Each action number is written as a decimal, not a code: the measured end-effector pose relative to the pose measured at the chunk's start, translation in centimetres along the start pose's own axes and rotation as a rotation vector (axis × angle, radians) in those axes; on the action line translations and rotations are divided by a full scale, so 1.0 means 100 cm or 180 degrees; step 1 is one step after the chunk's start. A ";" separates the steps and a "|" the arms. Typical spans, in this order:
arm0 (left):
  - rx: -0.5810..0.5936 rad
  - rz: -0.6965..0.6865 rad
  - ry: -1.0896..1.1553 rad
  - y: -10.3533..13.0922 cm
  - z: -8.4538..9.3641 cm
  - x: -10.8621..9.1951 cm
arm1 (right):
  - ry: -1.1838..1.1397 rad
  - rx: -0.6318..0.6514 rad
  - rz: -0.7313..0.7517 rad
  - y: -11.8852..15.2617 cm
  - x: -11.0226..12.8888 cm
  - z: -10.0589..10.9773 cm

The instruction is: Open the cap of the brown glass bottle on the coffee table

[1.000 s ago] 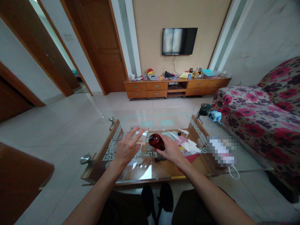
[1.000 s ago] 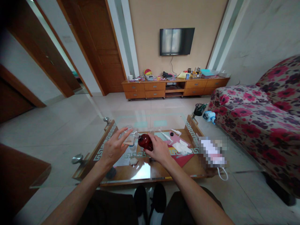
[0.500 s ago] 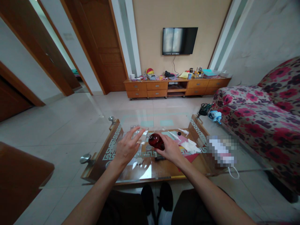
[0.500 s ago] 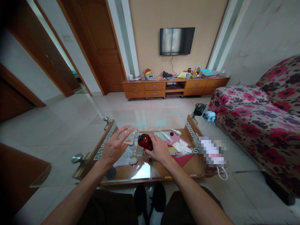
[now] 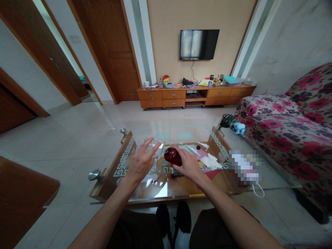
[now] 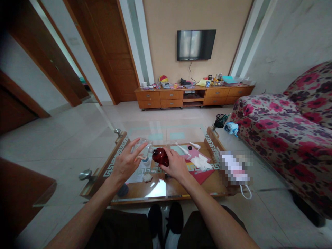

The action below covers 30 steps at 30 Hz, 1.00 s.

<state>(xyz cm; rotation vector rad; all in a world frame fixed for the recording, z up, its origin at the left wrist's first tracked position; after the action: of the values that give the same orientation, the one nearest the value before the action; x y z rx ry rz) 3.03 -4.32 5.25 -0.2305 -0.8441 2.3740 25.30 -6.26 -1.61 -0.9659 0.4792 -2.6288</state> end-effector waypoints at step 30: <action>-0.0074 -0.0074 0.0019 -0.001 0.001 -0.002 | 0.0004 0.0005 0.0029 0.000 -0.002 -0.001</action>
<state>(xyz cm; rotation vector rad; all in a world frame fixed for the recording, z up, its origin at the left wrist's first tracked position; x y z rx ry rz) 3.20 -4.43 5.35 -0.2359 -0.8675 2.3419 25.32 -6.17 -1.82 -0.9593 0.4808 -2.6215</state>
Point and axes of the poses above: each hand's wrist, its own y-axis away from the middle knuckle, its own z-axis out of the back of the hand, x = y × z, the point moved 6 cm from there along -y, towards the middle knuckle, and after that the axes turned 6 degrees about -y, right-handed, at the moved point
